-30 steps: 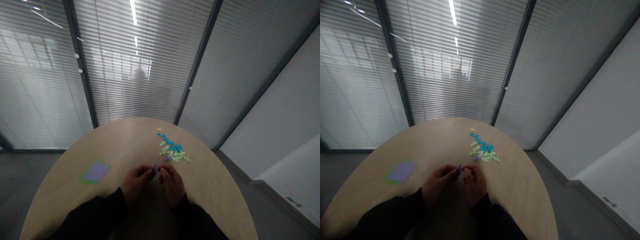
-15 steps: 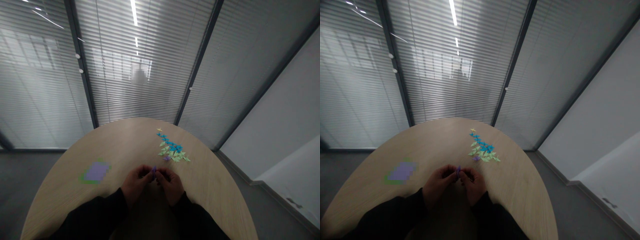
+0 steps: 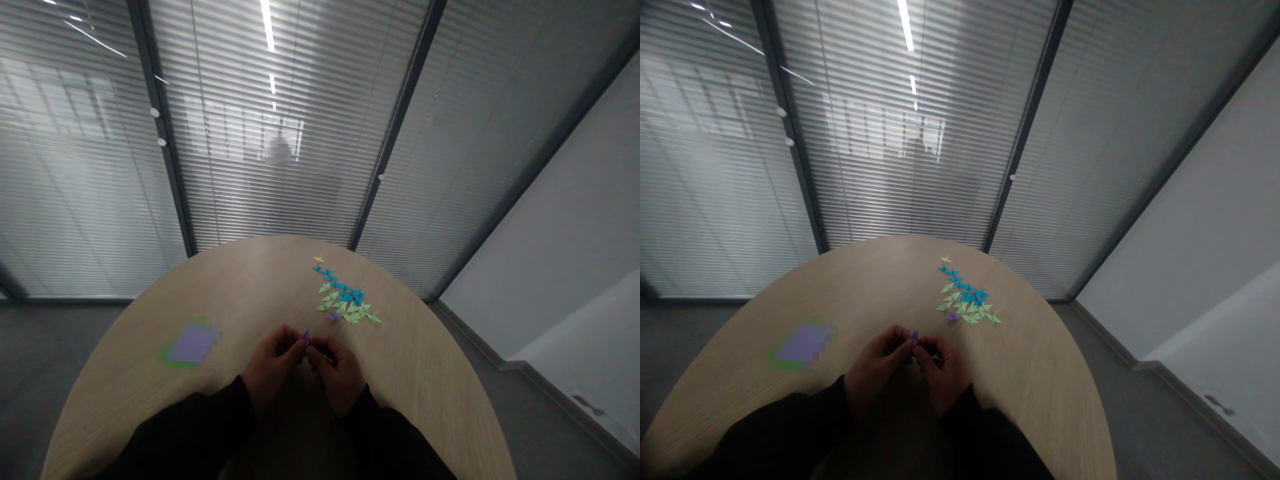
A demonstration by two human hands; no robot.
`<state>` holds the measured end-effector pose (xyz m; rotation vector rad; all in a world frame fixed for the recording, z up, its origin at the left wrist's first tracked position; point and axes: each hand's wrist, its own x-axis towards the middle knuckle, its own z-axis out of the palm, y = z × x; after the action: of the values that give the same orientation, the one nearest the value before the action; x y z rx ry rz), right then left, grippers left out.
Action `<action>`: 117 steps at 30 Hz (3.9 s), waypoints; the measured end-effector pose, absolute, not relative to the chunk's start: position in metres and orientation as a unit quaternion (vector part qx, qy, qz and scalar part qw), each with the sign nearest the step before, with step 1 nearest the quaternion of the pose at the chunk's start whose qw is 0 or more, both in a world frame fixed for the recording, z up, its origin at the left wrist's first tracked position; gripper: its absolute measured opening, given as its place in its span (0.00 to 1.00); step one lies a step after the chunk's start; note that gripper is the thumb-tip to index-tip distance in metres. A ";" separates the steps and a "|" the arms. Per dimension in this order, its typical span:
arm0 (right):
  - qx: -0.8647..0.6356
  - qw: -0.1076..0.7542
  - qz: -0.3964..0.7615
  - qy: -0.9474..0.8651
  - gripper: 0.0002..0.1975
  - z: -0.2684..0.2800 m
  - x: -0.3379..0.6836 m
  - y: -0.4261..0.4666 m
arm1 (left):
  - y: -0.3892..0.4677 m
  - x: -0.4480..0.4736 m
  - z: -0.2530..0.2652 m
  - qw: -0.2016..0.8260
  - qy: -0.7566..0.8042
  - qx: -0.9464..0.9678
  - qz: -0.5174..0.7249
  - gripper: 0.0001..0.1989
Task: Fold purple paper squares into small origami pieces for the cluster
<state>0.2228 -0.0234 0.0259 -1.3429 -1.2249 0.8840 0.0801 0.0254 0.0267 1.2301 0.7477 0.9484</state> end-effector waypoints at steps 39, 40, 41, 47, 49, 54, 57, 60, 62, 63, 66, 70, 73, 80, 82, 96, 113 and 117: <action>-0.552 0.489 0.408 -0.538 0.20 0.018 0.230 -0.021 | 0.026 0.072 0.033 0.513 0.377 0.670 0.380 0.17; -0.551 0.490 0.402 -0.542 0.20 0.017 0.230 -0.021 | 0.025 0.073 0.033 0.507 0.386 0.669 0.382 0.17; -0.551 0.491 0.393 -0.548 0.19 0.016 0.229 -0.021 | 0.025 0.073 0.033 0.502 0.395 0.666 0.384 0.18; -0.559 0.493 0.339 -0.574 0.16 0.013 0.225 -0.022 | 0.024 0.077 0.029 0.469 0.427 0.667 0.391 0.19; -0.557 0.496 0.339 -0.573 0.15 0.015 0.225 -0.023 | 0.024 0.076 0.029 0.475 0.417 0.668 0.393 0.18; -0.548 0.518 0.371 -0.542 0.17 0.022 0.228 -0.023 | 0.025 0.073 0.029 0.511 0.389 0.666 0.380 0.18; -0.557 0.520 0.372 -0.530 0.18 0.023 0.229 -0.022 | 0.025 0.073 0.030 0.523 0.384 0.661 0.377 0.17; -0.571 0.511 0.369 -0.527 0.19 0.023 0.228 -0.022 | 0.026 0.073 0.032 0.532 0.385 0.650 0.382 0.16; -0.575 0.505 0.371 -0.526 0.19 0.023 0.228 -0.022 | 0.025 0.073 0.032 0.538 0.387 0.643 0.382 0.16; -0.577 0.503 0.370 -0.526 0.20 0.023 0.228 -0.023 | 0.025 0.073 0.033 0.541 0.387 0.641 0.383 0.16; -0.577 0.512 0.364 -0.523 0.19 0.023 0.228 -0.023 | 0.024 0.074 0.033 0.553 0.378 0.632 0.389 0.16; -0.576 0.543 0.357 -0.496 0.18 0.023 0.227 -0.022 | 0.025 0.076 0.031 0.580 0.359 0.622 0.385 0.18; -0.575 0.556 0.354 -0.484 0.18 0.023 0.227 -0.021 | 0.027 0.076 0.027 0.598 0.358 0.620 0.359 0.17; -0.563 0.554 0.362 -0.495 0.19 0.023 0.229 -0.020 | 0.026 0.075 0.029 0.619 0.362 0.602 0.352 0.17; -0.554 0.555 0.362 -0.503 0.18 0.024 0.229 -0.021 | 0.025 0.075 0.030 0.621 0.363 0.599 0.352 0.18; -0.557 0.570 0.422 -0.433 0.20 0.027 0.228 -0.020 | 0.022 0.077 0.024 0.624 0.327 0.633 0.321 0.16; -0.554 0.536 0.412 -0.486 0.18 0.030 0.228 -0.020 | 0.020 0.075 0.028 0.570 0.346 0.660 0.346 0.15; -0.545 0.547 0.396 -0.497 0.17 0.026 0.229 -0.019 | 0.024 0.073 0.028 0.590 0.344 0.633 0.365 0.16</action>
<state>0.2287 -0.0187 0.0265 -1.2916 -1.1791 0.9385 0.0734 0.0240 0.0285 1.4728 0.8012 0.8508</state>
